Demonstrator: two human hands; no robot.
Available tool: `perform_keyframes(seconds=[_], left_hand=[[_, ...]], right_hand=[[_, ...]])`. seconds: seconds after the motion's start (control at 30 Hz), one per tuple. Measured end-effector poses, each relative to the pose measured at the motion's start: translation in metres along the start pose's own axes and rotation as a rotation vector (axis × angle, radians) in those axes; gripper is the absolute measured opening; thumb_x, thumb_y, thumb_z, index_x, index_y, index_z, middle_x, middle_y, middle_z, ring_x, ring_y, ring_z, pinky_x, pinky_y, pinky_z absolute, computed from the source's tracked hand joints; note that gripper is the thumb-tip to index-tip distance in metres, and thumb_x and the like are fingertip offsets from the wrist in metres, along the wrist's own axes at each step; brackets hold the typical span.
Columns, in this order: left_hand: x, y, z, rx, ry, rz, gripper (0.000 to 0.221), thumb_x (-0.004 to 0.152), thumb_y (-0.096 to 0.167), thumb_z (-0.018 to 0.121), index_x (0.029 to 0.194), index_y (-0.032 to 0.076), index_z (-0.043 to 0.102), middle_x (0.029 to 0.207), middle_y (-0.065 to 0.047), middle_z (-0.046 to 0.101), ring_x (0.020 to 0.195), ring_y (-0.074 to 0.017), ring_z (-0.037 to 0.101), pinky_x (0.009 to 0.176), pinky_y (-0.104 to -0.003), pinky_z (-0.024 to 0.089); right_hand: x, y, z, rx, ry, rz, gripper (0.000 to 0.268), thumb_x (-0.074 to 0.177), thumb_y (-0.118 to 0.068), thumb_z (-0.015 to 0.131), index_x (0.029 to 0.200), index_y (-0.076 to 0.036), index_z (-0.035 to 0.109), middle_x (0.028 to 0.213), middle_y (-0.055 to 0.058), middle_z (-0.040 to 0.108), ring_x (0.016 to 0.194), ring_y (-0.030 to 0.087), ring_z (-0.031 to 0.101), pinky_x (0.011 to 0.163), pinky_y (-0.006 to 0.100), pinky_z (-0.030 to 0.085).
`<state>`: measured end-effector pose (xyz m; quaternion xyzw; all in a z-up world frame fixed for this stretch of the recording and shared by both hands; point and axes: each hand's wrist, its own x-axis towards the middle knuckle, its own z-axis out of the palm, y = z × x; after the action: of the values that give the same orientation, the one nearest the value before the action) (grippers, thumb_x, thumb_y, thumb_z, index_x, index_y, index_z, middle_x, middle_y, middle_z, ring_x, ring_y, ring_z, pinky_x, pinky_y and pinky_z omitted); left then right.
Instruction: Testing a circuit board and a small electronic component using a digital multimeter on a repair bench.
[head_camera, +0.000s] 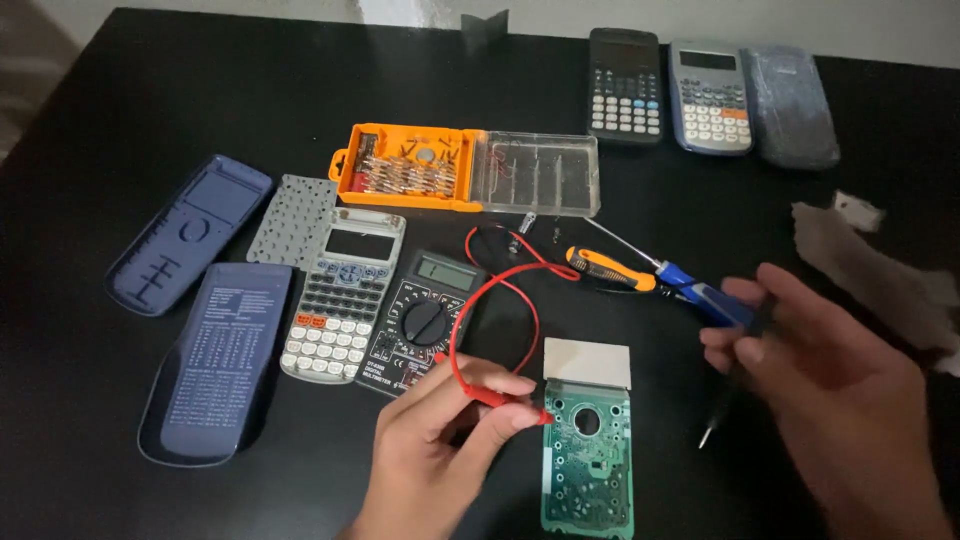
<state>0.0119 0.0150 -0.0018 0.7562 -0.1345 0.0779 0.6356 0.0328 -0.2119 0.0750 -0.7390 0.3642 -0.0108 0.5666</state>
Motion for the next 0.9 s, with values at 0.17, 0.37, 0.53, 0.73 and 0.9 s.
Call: perform_keyframes(seconds=[0.17, 0.37, 0.53, 0.73, 0.9], left_hand=[[-0.001, -0.006, 0.006, 0.064, 0.105, -0.020, 0.010, 0.083, 0.018, 0.084, 0.087, 0.010, 0.081, 0.082, 0.000, 0.078, 0.063, -0.0050, 0.060, 0.056, -0.020, 0.050], [-0.001, 0.010, 0.009, 0.028, 0.220, -0.219, 0.008, 0.073, 0.015, 0.091, 0.076, 0.011, 0.085, 0.075, 0.000, 0.082, 0.063, -0.0085, 0.069, 0.058, -0.022, 0.056], [-0.001, -0.001, 0.006, 0.080, 0.208, -0.074, 0.009, 0.076, 0.016, 0.089, 0.079, 0.011, 0.083, 0.079, 0.002, 0.079, 0.064, -0.0042, 0.065, 0.058, -0.019, 0.057], [-0.001, -0.006, 0.006, 0.123, 0.183, 0.084, 0.011, 0.081, 0.013, 0.084, 0.088, 0.008, 0.078, 0.084, -0.001, 0.078, 0.067, -0.0048, 0.071, 0.062, -0.016, 0.066], [0.000, -0.003, 0.005, 0.171, 0.179, 0.056, 0.010, 0.080, 0.016, 0.085, 0.084, 0.009, 0.078, 0.082, 0.001, 0.077, 0.064, -0.0050, 0.066, 0.057, -0.017, 0.060]], right_hand=[[0.002, 0.009, 0.011, 0.131, 0.007, -0.097, 0.070, 0.086, 0.023, 0.049, 0.151, -0.004, 0.048, 0.140, 0.019, 0.065, 0.107, 0.038, 0.071, 0.097, 0.045, 0.058], [0.002, 0.005, 0.021, 0.117, -0.013, -0.147, 0.072, 0.085, 0.025, 0.048, 0.151, -0.004, 0.047, 0.146, 0.018, 0.062, 0.105, 0.037, 0.070, 0.094, 0.047, 0.057], [-0.002, 0.014, 0.015, 0.060, 0.007, -0.146, 0.073, 0.085, 0.027, 0.047, 0.151, -0.003, 0.047, 0.150, 0.017, 0.060, 0.103, 0.037, 0.069, 0.092, 0.048, 0.057], [-0.006, 0.014, 0.014, 0.141, 0.074, -0.124, 0.064, 0.086, 0.022, 0.051, 0.146, 0.000, 0.051, 0.137, 0.022, 0.066, 0.107, 0.035, 0.071, 0.099, 0.043, 0.059], [-0.005, 0.019, 0.012, 0.107, 0.066, -0.176, 0.063, 0.084, 0.020, 0.055, 0.143, 0.000, 0.053, 0.134, 0.021, 0.067, 0.104, 0.033, 0.073, 0.097, 0.041, 0.061]])
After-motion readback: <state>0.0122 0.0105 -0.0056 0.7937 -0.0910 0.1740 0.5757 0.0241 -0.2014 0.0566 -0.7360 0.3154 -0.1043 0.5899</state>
